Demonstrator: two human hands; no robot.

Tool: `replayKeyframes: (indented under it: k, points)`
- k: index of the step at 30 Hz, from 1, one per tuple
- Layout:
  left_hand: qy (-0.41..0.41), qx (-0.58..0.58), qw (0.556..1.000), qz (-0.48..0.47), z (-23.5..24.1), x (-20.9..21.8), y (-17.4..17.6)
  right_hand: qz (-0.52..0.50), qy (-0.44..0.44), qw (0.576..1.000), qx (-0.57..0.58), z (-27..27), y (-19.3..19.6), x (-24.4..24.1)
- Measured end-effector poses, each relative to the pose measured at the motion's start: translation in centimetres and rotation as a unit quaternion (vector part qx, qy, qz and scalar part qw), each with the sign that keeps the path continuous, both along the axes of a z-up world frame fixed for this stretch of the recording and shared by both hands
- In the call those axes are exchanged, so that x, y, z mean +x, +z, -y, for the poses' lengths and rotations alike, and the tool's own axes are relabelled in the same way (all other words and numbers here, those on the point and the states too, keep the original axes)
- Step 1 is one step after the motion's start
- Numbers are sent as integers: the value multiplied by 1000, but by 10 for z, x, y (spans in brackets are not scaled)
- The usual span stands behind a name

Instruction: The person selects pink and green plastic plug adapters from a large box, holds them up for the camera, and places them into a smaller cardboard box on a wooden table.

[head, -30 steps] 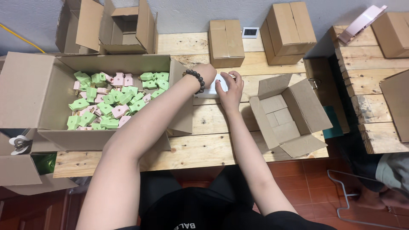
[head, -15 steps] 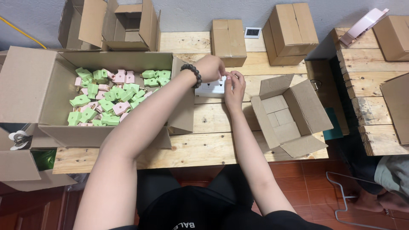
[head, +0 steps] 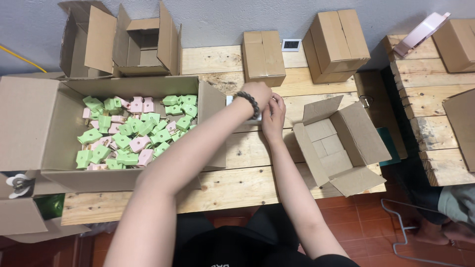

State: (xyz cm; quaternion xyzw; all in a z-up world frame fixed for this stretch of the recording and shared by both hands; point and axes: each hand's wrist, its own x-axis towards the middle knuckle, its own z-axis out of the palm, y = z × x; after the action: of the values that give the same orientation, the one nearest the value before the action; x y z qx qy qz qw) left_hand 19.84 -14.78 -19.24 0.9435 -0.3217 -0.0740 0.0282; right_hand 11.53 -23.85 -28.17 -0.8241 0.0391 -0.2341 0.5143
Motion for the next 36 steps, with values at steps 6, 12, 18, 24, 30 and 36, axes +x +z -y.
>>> replayKeyframes:
  k: [6,12,18,24,30,36]
  points:
    - [6,-21,1000,-10,4,5,-13,-4,4,1000,12,2,-2,2]
    - [37,-130,988,-76,-50,-18,15,30,10,999,-14,-1,1,-2]
    - [37,-147,986,-68,-50,-17,-6,41,5,998,-55,2,-16,2]
    - [51,-391,896,-203,-37,-40,33,44,-7,999,-11,-3,-9,-2]
    - [-141,-404,878,-214,41,-100,82,-348,-99,929,-84,-48,41,11]
    - [-283,-186,926,-167,131,-126,51,44,7,998,-37,6,-28,8]
